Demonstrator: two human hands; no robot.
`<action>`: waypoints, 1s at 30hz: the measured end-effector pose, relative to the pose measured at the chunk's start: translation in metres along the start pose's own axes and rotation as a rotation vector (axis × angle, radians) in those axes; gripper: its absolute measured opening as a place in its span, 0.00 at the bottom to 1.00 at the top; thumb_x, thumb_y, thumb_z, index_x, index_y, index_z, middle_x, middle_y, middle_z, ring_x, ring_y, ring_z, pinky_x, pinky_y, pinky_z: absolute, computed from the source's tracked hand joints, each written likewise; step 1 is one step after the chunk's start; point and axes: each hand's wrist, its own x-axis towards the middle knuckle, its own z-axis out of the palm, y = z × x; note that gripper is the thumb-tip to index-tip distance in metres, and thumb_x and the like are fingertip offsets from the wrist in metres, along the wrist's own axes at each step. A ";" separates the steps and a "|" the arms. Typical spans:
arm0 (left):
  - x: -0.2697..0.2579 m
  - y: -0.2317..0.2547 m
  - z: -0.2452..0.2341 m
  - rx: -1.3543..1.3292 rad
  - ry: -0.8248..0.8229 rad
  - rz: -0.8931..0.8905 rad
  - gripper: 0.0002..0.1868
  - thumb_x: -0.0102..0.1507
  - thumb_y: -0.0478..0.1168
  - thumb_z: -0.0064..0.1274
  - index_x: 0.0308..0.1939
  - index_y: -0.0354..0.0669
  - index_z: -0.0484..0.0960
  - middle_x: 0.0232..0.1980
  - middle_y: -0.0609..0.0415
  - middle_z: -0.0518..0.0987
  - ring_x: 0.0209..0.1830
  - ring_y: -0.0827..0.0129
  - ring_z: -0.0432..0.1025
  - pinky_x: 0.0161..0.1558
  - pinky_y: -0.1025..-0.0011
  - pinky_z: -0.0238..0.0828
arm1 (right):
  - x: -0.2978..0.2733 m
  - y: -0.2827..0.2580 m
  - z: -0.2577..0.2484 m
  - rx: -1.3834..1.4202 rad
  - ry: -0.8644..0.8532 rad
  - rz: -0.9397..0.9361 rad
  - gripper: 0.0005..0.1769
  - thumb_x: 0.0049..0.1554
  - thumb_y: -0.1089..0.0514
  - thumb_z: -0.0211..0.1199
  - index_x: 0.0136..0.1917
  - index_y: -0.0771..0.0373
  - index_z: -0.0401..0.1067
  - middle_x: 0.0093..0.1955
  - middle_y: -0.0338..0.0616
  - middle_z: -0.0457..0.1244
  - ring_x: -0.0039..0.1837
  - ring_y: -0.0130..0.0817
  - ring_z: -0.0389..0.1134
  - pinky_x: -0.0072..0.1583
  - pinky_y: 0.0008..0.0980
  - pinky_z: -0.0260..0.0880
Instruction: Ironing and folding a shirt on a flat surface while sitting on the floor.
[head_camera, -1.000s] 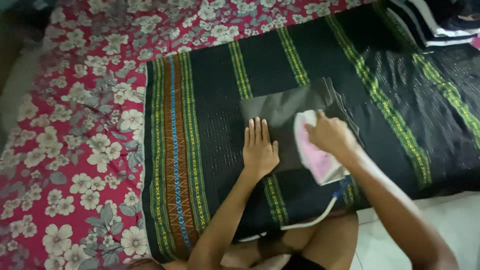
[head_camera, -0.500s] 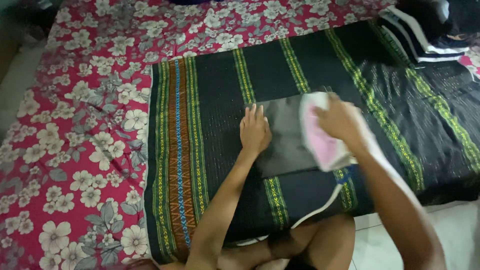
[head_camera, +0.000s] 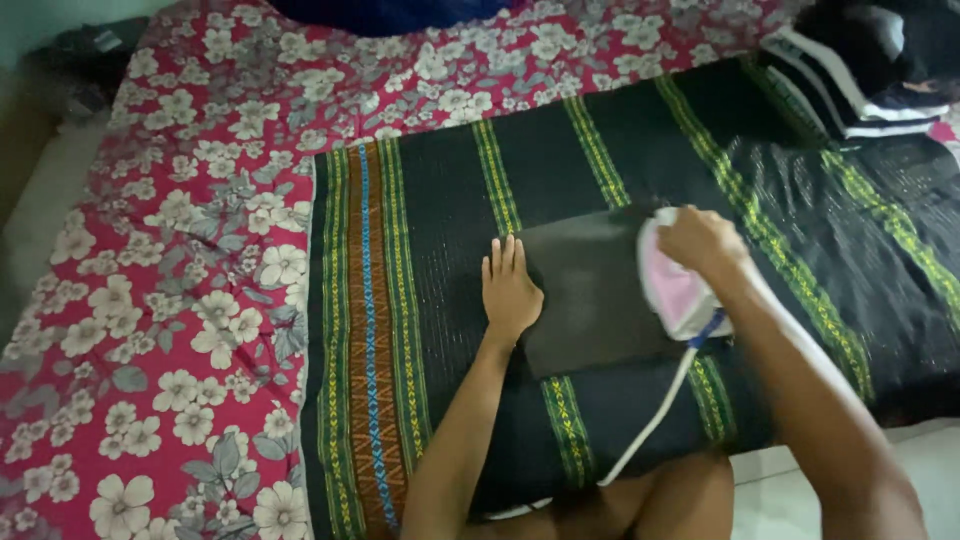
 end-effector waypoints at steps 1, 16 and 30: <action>0.000 -0.003 0.008 0.027 0.009 0.004 0.39 0.64 0.40 0.47 0.79 0.38 0.55 0.83 0.47 0.51 0.85 0.52 0.39 0.79 0.50 0.34 | 0.006 0.015 -0.004 -0.028 -0.011 0.090 0.25 0.64 0.43 0.54 0.58 0.66 0.78 0.51 0.60 0.74 0.52 0.54 0.77 0.56 0.50 0.76; -0.005 0.000 -0.016 -0.127 0.067 0.045 0.37 0.61 0.35 0.44 0.76 0.31 0.61 0.81 0.40 0.58 0.84 0.46 0.44 0.79 0.47 0.38 | -0.004 -0.093 0.008 0.166 0.073 -0.248 0.30 0.60 0.39 0.61 0.61 0.67 0.74 0.52 0.65 0.69 0.56 0.61 0.72 0.60 0.54 0.71; -0.019 0.038 -0.070 -0.156 0.235 -0.185 0.29 0.67 0.45 0.50 0.66 0.26 0.69 0.67 0.30 0.68 0.68 0.39 0.62 0.67 0.48 0.60 | -0.068 0.010 -0.024 -0.036 0.167 -0.088 0.36 0.62 0.40 0.59 0.73 0.65 0.62 0.47 0.63 0.71 0.45 0.54 0.74 0.50 0.51 0.77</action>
